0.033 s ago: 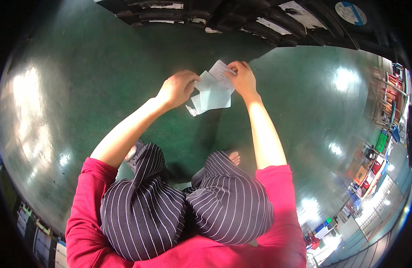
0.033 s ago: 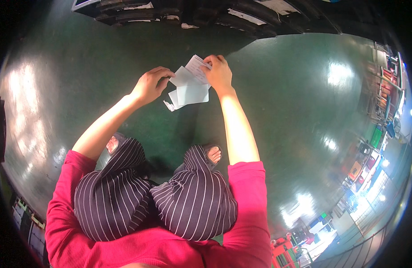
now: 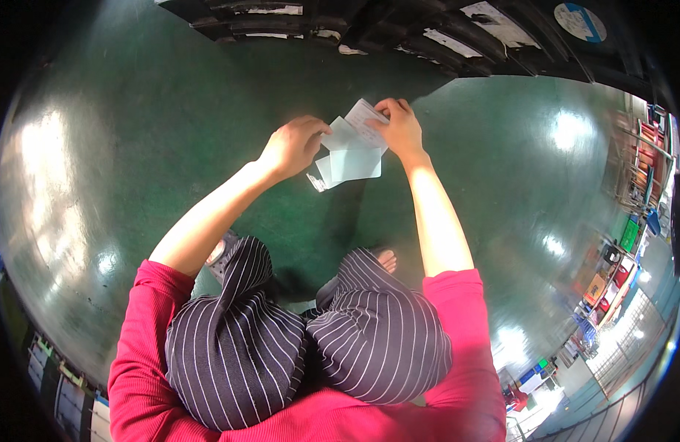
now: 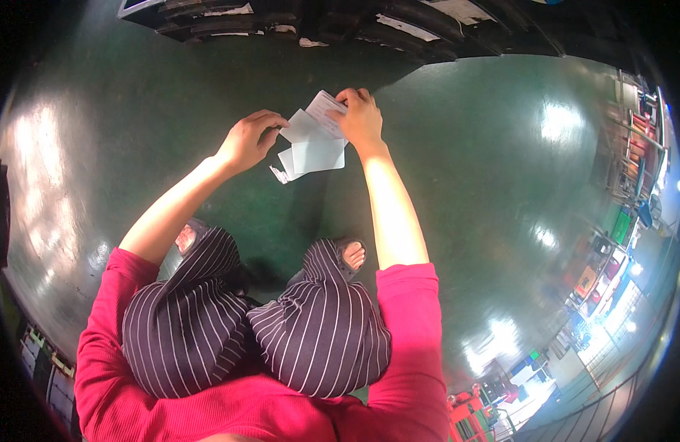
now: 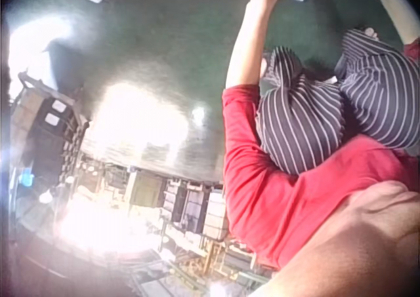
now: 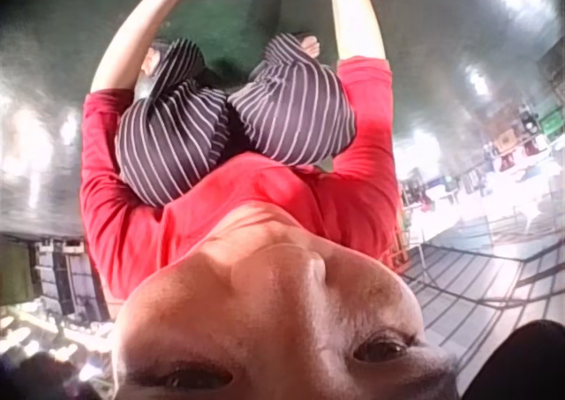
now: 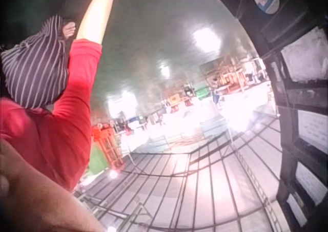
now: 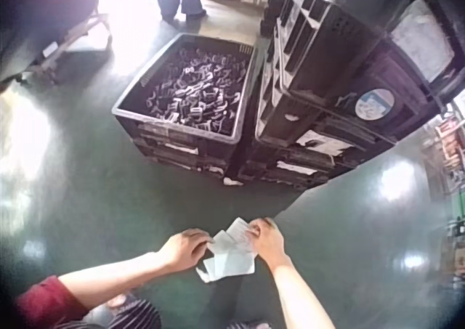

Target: The person sits on the floor and repeatedly peels backing from small paper labels, then sticks each label onto the front of stacked black plastic bins. The person handles labels one at a time and places them on different bins throughout the clip.

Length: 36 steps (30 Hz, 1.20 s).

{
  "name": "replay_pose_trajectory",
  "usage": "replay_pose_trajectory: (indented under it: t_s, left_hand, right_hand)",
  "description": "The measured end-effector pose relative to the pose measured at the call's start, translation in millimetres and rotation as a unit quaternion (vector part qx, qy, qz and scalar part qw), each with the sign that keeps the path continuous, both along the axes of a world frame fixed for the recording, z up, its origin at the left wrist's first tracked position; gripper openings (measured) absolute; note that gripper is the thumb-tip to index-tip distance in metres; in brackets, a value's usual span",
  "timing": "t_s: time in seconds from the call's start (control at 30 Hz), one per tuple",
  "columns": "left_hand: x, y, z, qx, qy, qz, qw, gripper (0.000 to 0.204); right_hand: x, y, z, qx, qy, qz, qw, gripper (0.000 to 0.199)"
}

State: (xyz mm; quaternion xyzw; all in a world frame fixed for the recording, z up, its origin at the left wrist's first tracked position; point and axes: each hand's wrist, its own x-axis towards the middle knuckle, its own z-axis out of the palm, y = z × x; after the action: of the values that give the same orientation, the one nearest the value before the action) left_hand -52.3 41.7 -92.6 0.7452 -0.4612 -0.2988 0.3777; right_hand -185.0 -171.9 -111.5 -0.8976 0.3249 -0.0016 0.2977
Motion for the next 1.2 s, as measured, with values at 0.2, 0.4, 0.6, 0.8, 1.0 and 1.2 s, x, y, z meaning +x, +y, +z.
replay_pose_trajectory:
  t_s: [0.2,0.4,0.6,0.8,1.0,1.2]
  left_hand:
    - [0.4,1.9,3.6,0.007,0.014,0.011,1.000,0.020]
    - [6.9,1.0,5.1,0.012,0.007,0.031,0.999,0.021]
    - [-1.9,-7.3,19.0,-0.045,-0.114,0.054,0.991,0.036]
    - [-12.0,-26.8,56.4,-0.176,-0.279,0.017,0.944,0.051]
    - [0.1,-24.9,95.9,-0.219,-0.062,0.092,0.969,0.030]
    - [9.7,-16.0,120.0,-0.252,-0.091,0.167,0.949,0.036]
  right_hand:
    - [11.5,-10.8,-1.7,-0.028,0.089,0.049,0.994,0.018]
    - [14.0,-24.2,13.6,-0.004,0.015,0.014,1.000,0.018]
    - [4.5,-41.0,35.0,0.116,-0.053,-0.074,0.989,0.025]
    - [14.2,-15.0,85.5,0.404,-0.079,-0.161,0.897,0.043]
    - [24.1,19.3,132.9,0.280,-0.127,-0.194,0.932,0.030]
    - [26.5,72.3,202.6,0.346,-0.176,-0.097,0.917,0.020]
